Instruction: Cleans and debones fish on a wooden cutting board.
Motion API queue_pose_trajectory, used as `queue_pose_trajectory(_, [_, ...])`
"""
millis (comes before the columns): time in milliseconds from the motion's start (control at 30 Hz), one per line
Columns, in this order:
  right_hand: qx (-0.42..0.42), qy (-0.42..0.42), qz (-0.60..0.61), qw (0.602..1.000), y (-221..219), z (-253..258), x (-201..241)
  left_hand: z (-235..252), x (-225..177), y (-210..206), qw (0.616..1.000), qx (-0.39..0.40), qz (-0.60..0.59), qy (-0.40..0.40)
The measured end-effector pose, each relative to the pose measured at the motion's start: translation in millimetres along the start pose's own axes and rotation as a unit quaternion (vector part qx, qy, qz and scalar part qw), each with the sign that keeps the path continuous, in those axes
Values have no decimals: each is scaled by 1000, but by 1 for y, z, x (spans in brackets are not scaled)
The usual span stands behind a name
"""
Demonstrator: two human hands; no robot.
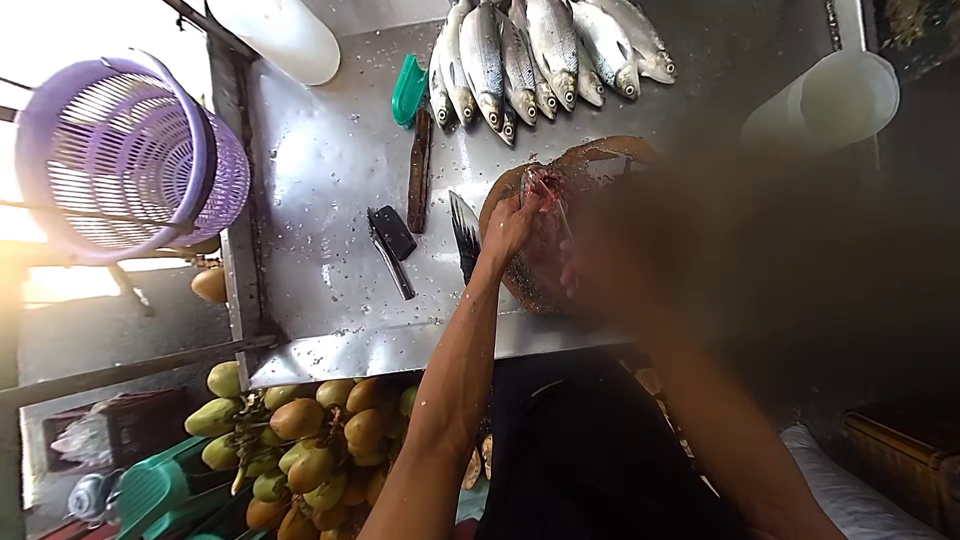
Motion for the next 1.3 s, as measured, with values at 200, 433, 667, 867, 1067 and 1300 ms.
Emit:
queue_pose_trajectory(200, [4, -56, 18, 998, 5, 13, -20, -1, -3, -1, 1000, 4, 6, -3])
queue_pose_trajectory(433, [-151, 204, -53, 966, 38, -11, 32, -1, 23, -4, 989, -27, -134, 48])
queue_pose_trajectory(667, [-215, 10, -49, 975, 67, -7, -31, -37, 36, -13, 973, -21, -230, 22])
queue_pose_trajectory(867, [-91, -10, -444, 891, 4, -5, -39, -47, 25, -20, 958, -58, -282, -2])
queue_pose_trajectory(1067, [-119, -6, -431, 895, 3, 10, -28, -46, 11, -19, 982, -14, -188, -20])
queue_pose_trajectory(1300, [-104, -10, -434, 895, 4, 1, -36, -47, 17, -19, 974, -29, -224, -11])
Point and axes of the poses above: each hand's wrist, its own z-axis towards the middle knuckle, its own y-axis out of the back of the hand, x = y × z, the point moved 8 cm from there along z, towards the middle knuckle, and after that the axes turned 13 degrees about -y, right-handed, at the moved point
